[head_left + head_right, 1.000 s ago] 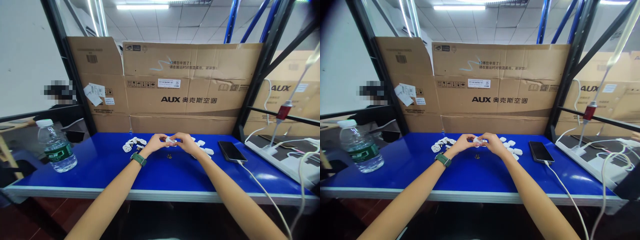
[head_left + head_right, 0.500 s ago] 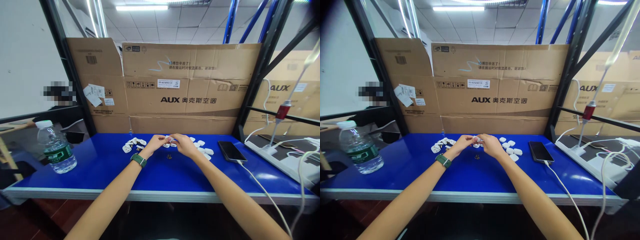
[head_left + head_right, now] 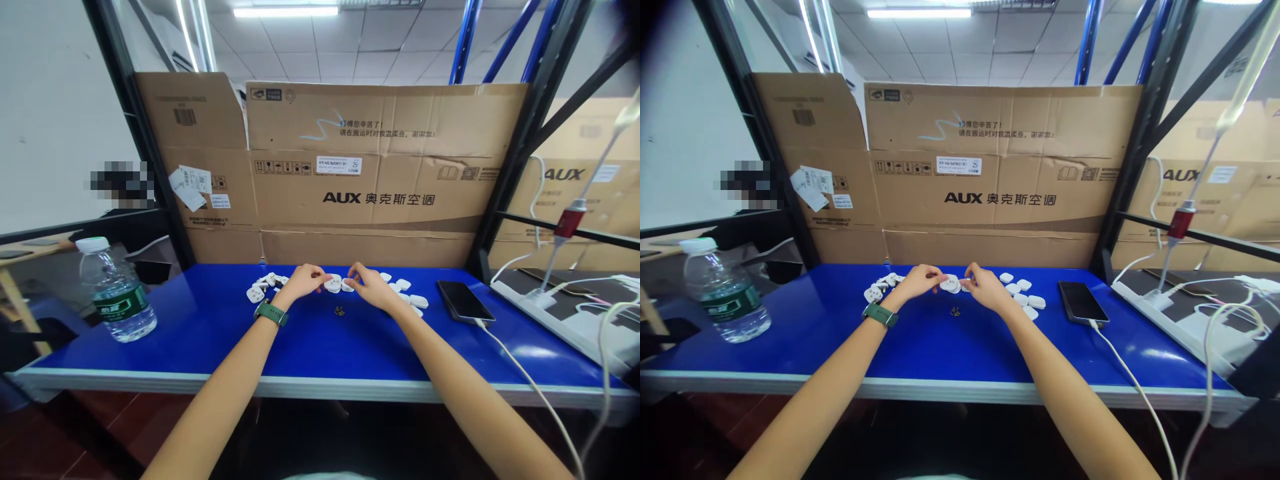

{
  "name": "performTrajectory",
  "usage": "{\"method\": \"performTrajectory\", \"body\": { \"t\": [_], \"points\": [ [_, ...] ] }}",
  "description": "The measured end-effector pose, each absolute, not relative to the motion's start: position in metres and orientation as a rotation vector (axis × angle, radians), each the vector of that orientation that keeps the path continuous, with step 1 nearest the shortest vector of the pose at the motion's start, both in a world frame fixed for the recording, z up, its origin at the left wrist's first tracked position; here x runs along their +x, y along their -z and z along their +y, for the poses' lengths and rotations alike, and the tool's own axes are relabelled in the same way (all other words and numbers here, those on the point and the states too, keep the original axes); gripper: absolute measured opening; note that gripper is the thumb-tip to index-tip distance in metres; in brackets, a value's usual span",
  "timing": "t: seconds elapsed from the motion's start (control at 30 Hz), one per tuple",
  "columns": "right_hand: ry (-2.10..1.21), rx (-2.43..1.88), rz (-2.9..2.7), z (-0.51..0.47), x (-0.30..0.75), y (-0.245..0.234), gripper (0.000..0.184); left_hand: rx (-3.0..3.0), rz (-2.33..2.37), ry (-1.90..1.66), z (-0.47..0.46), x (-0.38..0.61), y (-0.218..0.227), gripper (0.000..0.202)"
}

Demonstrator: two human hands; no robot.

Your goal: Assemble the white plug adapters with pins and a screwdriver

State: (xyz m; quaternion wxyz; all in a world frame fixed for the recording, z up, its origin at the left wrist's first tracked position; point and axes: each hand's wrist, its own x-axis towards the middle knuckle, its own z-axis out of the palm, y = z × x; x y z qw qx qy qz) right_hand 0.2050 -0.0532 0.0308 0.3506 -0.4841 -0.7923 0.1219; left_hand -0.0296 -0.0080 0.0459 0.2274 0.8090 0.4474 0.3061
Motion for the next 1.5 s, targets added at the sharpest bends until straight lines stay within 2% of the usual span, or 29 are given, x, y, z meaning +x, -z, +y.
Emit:
{"method": "performTrajectory", "body": {
  "t": [0.13,0.27,0.37,0.47,0.57,0.93,1.5],
  "points": [
    [-0.461,-1.261,-1.961,-0.050,0.206,-0.031,0.013,2.134,1.389,-0.560,-0.005,-0.044,-0.046,0.031],
    [-0.706,-1.144,-1.772,-0.044,0.209,-0.035,0.026,2.101,1.467,-0.488,-0.008,-0.045,-0.043,0.019],
    [-0.542,-1.143,-1.920,-0.044,0.213,-0.036,0.023,2.144,1.511,-0.468,-0.011,-0.040,-0.042,0.019],
    [-0.346,-1.121,-2.300,-0.048,0.214,-0.033,0.015,2.261,1.541,-0.417,-0.012,-0.038,-0.041,0.018],
    [-0.332,-1.038,-2.540,-0.048,0.209,-0.025,0.015,2.330,1.562,-0.427,-0.011,-0.040,-0.044,0.016],
    [-0.334,-1.080,-2.535,-0.040,0.200,-0.013,0.017,2.438,1.222,-0.320,-0.006,-0.048,-0.043,0.048],
    [-0.322,-1.038,-2.371,-0.047,0.207,-0.024,0.015,2.576,1.354,-0.288,-0.011,-0.040,-0.038,0.037]
  ]
}}
